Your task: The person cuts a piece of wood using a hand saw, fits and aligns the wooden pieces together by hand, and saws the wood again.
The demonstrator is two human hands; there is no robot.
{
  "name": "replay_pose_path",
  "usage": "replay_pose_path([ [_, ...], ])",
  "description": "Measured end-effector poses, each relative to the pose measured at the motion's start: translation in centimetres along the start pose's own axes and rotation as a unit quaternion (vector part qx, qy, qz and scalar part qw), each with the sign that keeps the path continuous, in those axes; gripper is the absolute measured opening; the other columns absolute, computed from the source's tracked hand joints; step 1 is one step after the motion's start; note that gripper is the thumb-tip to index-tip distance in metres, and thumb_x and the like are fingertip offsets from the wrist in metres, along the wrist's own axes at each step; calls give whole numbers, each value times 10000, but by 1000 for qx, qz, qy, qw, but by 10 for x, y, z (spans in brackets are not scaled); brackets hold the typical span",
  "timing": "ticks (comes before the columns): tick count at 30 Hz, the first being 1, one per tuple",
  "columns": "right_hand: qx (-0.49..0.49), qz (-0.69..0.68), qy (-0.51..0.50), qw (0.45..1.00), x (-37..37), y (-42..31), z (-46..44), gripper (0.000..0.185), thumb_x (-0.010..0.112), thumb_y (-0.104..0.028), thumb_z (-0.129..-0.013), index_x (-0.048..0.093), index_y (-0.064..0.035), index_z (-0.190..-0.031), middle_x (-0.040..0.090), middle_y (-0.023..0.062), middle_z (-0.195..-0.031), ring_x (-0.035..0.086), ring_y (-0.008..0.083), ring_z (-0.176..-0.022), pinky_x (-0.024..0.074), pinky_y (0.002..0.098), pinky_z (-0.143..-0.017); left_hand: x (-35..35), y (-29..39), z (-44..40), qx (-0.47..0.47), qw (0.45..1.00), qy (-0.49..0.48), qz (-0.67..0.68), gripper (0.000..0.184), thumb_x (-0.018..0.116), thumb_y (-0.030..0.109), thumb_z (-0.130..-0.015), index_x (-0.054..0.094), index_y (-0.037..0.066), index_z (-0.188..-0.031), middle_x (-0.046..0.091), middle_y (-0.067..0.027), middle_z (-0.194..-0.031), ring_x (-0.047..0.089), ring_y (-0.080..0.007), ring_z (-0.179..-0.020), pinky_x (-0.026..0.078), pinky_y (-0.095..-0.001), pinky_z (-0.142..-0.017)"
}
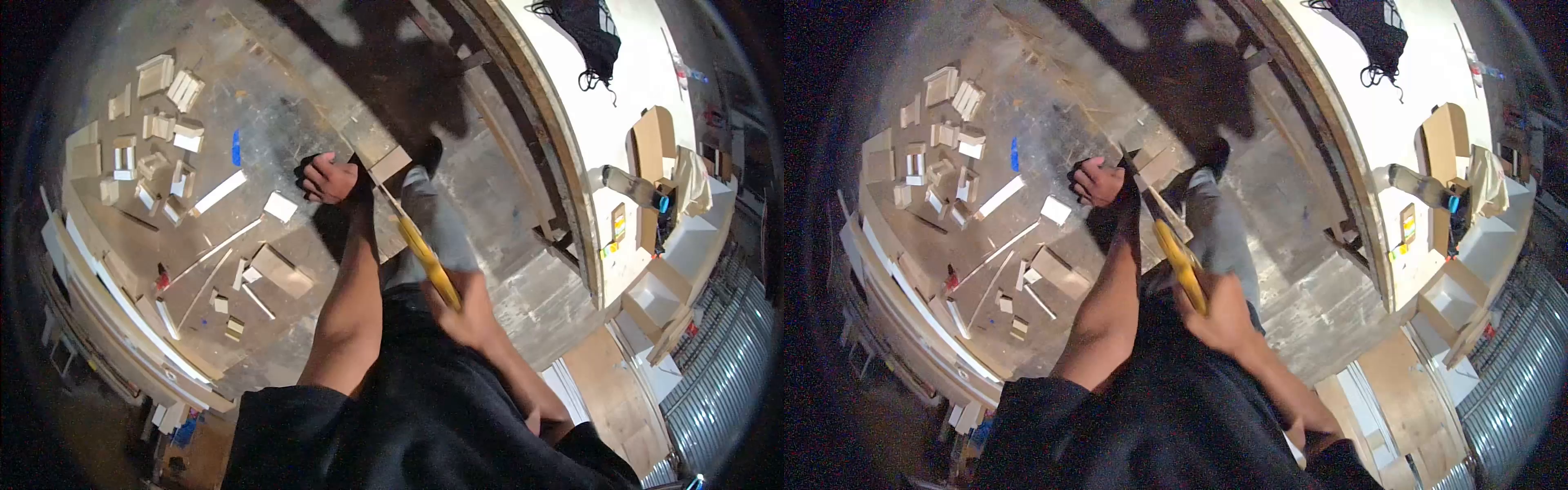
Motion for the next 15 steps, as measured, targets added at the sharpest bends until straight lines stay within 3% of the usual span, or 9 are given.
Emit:
replay_pose_path([
  [1,8,-75,22,997,-6,-3,20,193,655,-141,-918,656,42,-856,571,109,-626,499,152,-569,445,351,-566,0,-2,2,-8,1000,23,-9,261,641,88,-701,581,239,-906,552,-30,-955,557,-315,-916,392,-496,-742],
  [4,-1,-109,31,994,5,16,4,161,647,-120,-918,681,34,-886,597,87,-643,539,129,-590,453,332,-575,-3,-5,-1,9,1000,-5,6,254,641,86,-703,578,234,-899,542,-35,-950,556,-322,-920,390,-487,-737],
  [6,44,57,-16,997,17,19,-25,154,644,-88,-917,695,49,-965,626,72,-682,577,126,-624,466,320,-594,-11,-3,1,7,1000,-18,9,270,642,72,-697,573,236,-900,531,-41,-940,550,-329,-916,382,-484,-733],
  [7,39,62,-18,997,11,19,-19,154,644,-88,-917,695,49,-965,626,72,-682,577,126,-624,466,320,-594,-6,-3,3,2,1000,-14,9,270,642,72,-697,573,236,-900,531,-41,-940,550,-329,-916,382,-484,-733],
  [9,24,-43,-23,999,-3,7,6,173,648,-101,-924,685,66,-948,626,71,-693,587,139,-653,471,326,-608,5,-5,4,-21,1000,21,-6,281,647,67,-693,564,233,-903,530,-39,-945,548,-325,-915,380,-485,-726],
  [10,27,-159,44,986,-5,-11,26,215,635,-141,-945,654,61,-875,607,76,-697,554,136,-669,467,335,-613,-2,-3,4,-14,1000,3,12,276,642,56,-705,558,225,-907,531,-39,-950,546,-325,-915,378,-484,-727],
  [11,26,-159,35,986,-2,-8,23,215,635,-141,-945,654,61,-875,607,76,-697,554,136,-669,467,335,-613,-4,-7,2,5,1000,-10,16,269,635,50,-714,560,221,-908,531,-40,-950,546,-325,-912,378,-483,-728],
  [13,20,-23,23,999,4,14,9,190,629,-126,-948,663,51,-887,612,72,-714,556,137,-679,474,335,-629,2,-7,1,11,999,36,-4,278,652,71,-694,559,222,-909,526,-39,-949,546,-322,-913,377,-477,-729],
  [15,43,-9,-6,999,15,25,-2,167,647,-107,-934,675,58,-927,624,73,-737,560,130,-678,472,332,-627,-9,-9,2,27,1000,-11,12,272,655,78,-703,559,226,-910,521,-41,-949,544,-315,-915,369,-470,-724],
])
Point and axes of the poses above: each hand's wrist, its own z-axis away from the middle knuckle, its own x-axis out of the palm, y = z × x, the point moved 1 cm from there along -z, towards the middle knuckle
